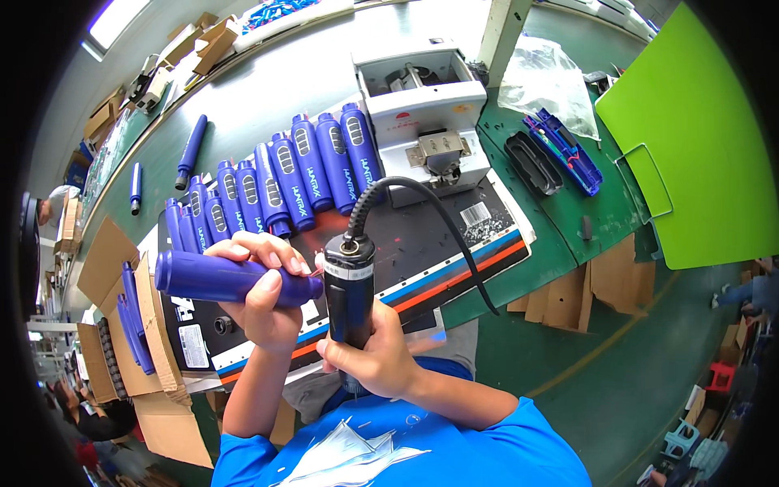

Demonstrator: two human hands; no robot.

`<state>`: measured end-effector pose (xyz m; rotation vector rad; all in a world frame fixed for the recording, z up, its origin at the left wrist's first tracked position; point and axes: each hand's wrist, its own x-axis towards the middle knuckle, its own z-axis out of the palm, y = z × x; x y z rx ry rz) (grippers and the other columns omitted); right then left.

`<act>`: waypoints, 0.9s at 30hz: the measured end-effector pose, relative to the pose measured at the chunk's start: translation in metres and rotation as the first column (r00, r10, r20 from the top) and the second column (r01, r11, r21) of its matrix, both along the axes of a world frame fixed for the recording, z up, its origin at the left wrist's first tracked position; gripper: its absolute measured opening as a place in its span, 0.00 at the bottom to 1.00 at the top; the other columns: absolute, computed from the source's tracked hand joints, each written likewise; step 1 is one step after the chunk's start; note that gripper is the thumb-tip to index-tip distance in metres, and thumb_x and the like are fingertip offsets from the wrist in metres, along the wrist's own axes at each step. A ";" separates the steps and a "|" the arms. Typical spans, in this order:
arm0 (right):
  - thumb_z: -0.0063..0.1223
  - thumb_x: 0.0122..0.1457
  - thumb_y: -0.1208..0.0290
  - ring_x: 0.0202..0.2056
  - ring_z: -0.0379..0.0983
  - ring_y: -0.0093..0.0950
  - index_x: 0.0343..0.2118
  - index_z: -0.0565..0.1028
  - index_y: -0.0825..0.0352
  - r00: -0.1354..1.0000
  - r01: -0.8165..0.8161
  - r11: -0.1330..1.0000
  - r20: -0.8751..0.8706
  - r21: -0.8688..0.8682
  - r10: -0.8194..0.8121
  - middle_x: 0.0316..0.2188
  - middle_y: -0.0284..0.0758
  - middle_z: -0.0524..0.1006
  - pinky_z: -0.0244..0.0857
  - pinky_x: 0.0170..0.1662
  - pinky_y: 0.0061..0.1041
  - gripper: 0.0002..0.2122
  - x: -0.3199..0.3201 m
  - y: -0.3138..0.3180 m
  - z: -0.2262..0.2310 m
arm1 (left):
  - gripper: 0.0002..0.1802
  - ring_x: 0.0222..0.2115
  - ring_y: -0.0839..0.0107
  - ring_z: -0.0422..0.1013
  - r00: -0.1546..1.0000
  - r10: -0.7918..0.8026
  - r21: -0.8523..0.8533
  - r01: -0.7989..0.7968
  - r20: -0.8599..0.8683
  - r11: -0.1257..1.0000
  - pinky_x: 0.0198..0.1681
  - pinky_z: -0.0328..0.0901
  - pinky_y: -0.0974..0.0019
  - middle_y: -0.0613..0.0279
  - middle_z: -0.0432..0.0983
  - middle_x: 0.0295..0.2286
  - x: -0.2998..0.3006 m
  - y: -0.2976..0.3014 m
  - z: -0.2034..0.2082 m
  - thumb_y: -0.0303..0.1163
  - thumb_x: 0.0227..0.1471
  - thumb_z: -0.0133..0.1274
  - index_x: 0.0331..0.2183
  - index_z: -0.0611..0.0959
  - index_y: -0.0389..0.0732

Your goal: The person assembles electronic device housings by securing them with screws using a power screwdriver, then organizes the components on an assembly line. Plastic caps are also used in the assembly process.

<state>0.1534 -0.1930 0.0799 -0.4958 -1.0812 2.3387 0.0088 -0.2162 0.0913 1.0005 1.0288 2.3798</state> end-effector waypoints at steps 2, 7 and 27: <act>0.56 0.52 0.81 0.23 0.75 0.22 0.42 0.65 0.71 1.000 -0.018 1.000 -0.017 0.010 0.018 0.23 0.33 0.74 0.70 0.27 0.21 0.16 0.004 0.005 -0.007 | 0.23 0.25 0.64 0.70 1.000 -0.018 -0.032 0.017 -0.020 0.999 0.31 0.71 0.60 0.55 0.66 0.28 -0.001 0.004 -0.006 0.20 0.40 0.56 0.38 0.65 0.41; 0.54 0.51 0.82 0.24 0.75 0.22 0.46 0.64 0.72 0.995 -0.087 0.996 -0.039 0.020 0.088 0.25 0.33 0.73 0.72 0.27 0.22 0.18 0.010 0.019 -0.017 | 0.24 0.27 0.65 0.69 0.997 -0.042 -0.104 0.036 -0.062 0.994 0.32 0.70 0.61 0.55 0.66 0.29 -0.003 0.008 -0.019 0.19 0.39 0.58 0.38 0.65 0.40; 0.53 0.49 0.81 0.25 0.76 0.29 0.49 0.67 0.74 0.961 0.183 0.782 0.060 0.596 -0.271 0.34 0.42 0.78 0.71 0.29 0.24 0.21 -0.020 0.087 0.057 | 0.25 0.32 0.66 0.66 0.913 -0.126 -0.188 0.055 -0.388 0.981 0.40 0.67 0.57 0.56 0.64 0.32 -0.010 0.014 -0.053 0.33 0.44 0.60 0.41 0.63 0.42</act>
